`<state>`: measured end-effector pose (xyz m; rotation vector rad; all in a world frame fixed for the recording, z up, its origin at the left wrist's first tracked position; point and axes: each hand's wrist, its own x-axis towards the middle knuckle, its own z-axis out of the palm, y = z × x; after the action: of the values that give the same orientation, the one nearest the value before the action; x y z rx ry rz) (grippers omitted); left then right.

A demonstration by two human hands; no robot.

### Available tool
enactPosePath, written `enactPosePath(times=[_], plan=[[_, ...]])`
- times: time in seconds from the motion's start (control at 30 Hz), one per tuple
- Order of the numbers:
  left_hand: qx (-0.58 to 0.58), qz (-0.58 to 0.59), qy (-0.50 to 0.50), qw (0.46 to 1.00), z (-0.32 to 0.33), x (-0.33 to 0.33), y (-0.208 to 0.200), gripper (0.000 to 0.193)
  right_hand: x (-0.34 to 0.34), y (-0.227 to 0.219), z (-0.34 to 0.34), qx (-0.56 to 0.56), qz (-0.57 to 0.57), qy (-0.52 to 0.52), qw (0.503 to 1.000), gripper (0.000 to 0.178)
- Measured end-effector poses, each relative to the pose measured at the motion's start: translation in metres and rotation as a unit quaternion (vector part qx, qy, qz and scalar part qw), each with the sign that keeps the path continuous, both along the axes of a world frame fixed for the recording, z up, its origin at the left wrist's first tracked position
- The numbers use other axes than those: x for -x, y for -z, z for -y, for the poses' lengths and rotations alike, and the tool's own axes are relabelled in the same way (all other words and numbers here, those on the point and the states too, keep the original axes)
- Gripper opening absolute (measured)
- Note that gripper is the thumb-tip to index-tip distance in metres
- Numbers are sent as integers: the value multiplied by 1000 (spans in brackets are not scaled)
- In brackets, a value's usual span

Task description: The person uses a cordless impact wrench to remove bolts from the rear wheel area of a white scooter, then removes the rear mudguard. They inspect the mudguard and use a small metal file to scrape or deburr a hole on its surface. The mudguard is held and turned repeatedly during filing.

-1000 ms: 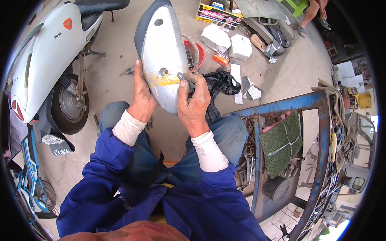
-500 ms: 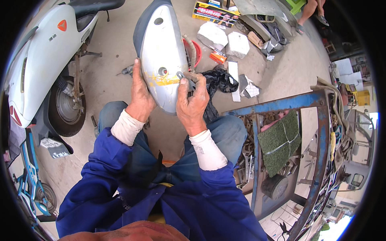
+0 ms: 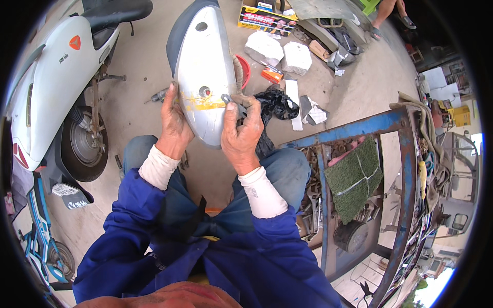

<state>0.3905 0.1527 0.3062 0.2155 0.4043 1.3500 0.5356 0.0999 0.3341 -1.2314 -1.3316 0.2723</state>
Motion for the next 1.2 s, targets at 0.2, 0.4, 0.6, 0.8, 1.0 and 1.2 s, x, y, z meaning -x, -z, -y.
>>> enactPosePath(times=[0.2,0.4,0.6,0.8,1.0,1.2], plan=[[-114,26,85,990,10,2,1,74,-2,-4,-3,-37,-47,23,998,22],[-154,9,153,976,10,7,-2,79,-5,-8,0,-27,-72,21,997,25],[-131,40,187,973,16,4,0,80,-2,-8,2,-33,-31,14,999,25],[-119,36,208,970,19,4,-3,81,-2,-6,2,-47,-7,14,999,27],[-151,6,209,966,19,3,-14,71,7,-11,0,-76,-34,42,996,29],[-160,10,207,965,19,2,-8,70,4,-12,1,-41,-59,33,997,28]])
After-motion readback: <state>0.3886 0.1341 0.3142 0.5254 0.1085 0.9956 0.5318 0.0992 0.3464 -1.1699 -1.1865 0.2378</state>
